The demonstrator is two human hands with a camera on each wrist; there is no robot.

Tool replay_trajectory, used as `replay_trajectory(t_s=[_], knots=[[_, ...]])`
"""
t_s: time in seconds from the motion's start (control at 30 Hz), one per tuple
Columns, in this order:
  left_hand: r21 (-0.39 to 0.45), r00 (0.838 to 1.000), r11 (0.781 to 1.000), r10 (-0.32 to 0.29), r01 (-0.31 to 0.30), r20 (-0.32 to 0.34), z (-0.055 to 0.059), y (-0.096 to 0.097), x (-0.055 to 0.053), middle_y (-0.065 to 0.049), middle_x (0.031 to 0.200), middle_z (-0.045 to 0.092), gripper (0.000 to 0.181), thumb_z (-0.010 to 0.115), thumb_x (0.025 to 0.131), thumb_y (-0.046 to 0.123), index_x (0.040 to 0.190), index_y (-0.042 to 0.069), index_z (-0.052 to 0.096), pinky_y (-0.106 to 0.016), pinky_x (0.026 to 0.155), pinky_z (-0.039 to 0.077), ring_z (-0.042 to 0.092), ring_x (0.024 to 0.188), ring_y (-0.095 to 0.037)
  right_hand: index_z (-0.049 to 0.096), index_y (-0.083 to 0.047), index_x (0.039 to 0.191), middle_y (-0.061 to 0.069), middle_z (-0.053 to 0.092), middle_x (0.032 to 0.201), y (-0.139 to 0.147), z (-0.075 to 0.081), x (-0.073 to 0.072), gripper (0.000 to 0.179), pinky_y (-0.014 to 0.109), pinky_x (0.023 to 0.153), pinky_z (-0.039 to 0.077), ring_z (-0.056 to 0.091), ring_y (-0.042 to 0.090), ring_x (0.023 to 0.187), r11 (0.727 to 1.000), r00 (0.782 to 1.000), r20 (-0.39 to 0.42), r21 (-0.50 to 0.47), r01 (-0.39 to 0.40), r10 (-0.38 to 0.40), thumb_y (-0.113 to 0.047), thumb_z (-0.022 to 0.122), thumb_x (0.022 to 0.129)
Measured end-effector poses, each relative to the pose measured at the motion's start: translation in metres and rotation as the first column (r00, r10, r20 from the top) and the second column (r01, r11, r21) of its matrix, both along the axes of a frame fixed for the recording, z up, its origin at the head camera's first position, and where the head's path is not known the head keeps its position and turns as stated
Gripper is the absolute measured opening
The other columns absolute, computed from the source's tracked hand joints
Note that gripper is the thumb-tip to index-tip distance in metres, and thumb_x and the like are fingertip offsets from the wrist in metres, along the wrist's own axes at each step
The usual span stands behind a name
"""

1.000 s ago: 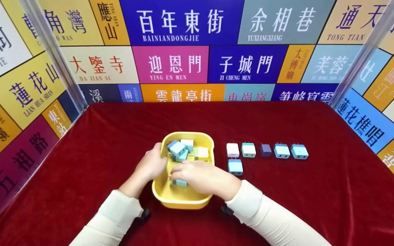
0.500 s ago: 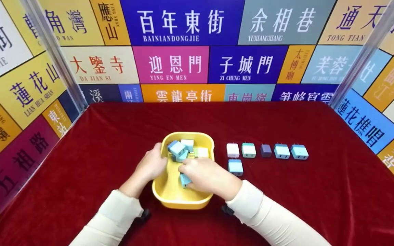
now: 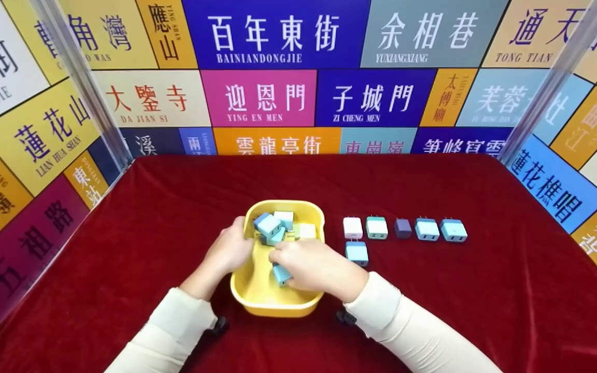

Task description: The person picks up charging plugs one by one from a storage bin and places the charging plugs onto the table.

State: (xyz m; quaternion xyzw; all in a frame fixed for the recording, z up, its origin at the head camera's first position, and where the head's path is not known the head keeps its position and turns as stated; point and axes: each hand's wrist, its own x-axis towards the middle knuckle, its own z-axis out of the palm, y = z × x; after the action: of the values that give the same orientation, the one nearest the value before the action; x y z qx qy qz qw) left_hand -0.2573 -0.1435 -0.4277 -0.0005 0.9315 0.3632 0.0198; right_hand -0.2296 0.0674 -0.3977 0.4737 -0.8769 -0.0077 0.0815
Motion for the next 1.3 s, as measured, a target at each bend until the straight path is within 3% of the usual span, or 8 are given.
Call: replay_trajectory(t_s=[0.3, 0.83, 1.0, 1.3], knots=[[-0.001, 1.0, 1.0, -0.003, 0.003, -0.001, 0.0, -0.001, 0.0, -0.022, 0.13, 0.068, 0.053, 0.053, 0.102, 0.013, 0.153, 0.003, 0.046, -0.051, 0.093, 0.058, 0.068, 0.111, -0.033, 0.072, -0.014, 0.098, 0.001, 0.067, 0.094, 0.004, 0.01, 0.001, 0.022, 0.036, 0.073, 0.058, 0.065, 0.019, 0.079, 1.0, 1.0, 0.012, -0.021, -0.002, 0.003, -0.018, 0.087, 0.083], [-0.011, 1.0, 1.0, 0.001, -0.001, 0.005, 0.001, 0.0, 0.0, -0.022, 0.134, 0.067, 0.054, 0.054, 0.103, 0.017, 0.155, 0.003, 0.045, -0.053, 0.098, 0.057, 0.067, 0.12, -0.035, 0.076, -0.014, 0.12, 0.002, 0.07, 0.11, 0.029, 0.055, -0.004, 0.039, 0.039, 0.078, 0.06, 0.064, 0.02, 0.09, 0.994, 0.995, 0.088, -0.09, 0.059, -0.051, -0.027, 0.09, 0.087], [0.002, 1.0, 1.0, 0.006, -0.006, 0.005, 0.0, -0.001, -0.001, -0.023, 0.136, 0.066, 0.055, 0.054, 0.103, 0.016, 0.155, 0.003, 0.044, -0.054, 0.099, 0.056, 0.066, 0.121, -0.035, 0.075, -0.015, 0.124, 0.002, 0.068, 0.108, 0.037, 0.057, -0.006, 0.041, 0.04, 0.077, 0.059, 0.064, 0.022, 0.084, 0.994, 0.994, 0.075, -0.058, 0.088, -0.083, -0.027, 0.089, 0.087], [0.012, 1.0, 1.0, 0.003, -0.003, 0.009, 0.001, 0.0, 0.0, -0.023, 0.137, 0.066, 0.055, 0.055, 0.103, 0.017, 0.155, 0.004, 0.044, -0.054, 0.101, 0.056, 0.065, 0.123, -0.035, 0.073, -0.013, 0.127, 0.003, 0.07, 0.115, 0.063, 0.06, -0.003, 0.044, 0.036, 0.084, 0.06, 0.063, 0.02, 0.089, 0.986, 0.984, 0.078, -0.037, 0.163, -0.16, -0.03, 0.088, 0.089]])
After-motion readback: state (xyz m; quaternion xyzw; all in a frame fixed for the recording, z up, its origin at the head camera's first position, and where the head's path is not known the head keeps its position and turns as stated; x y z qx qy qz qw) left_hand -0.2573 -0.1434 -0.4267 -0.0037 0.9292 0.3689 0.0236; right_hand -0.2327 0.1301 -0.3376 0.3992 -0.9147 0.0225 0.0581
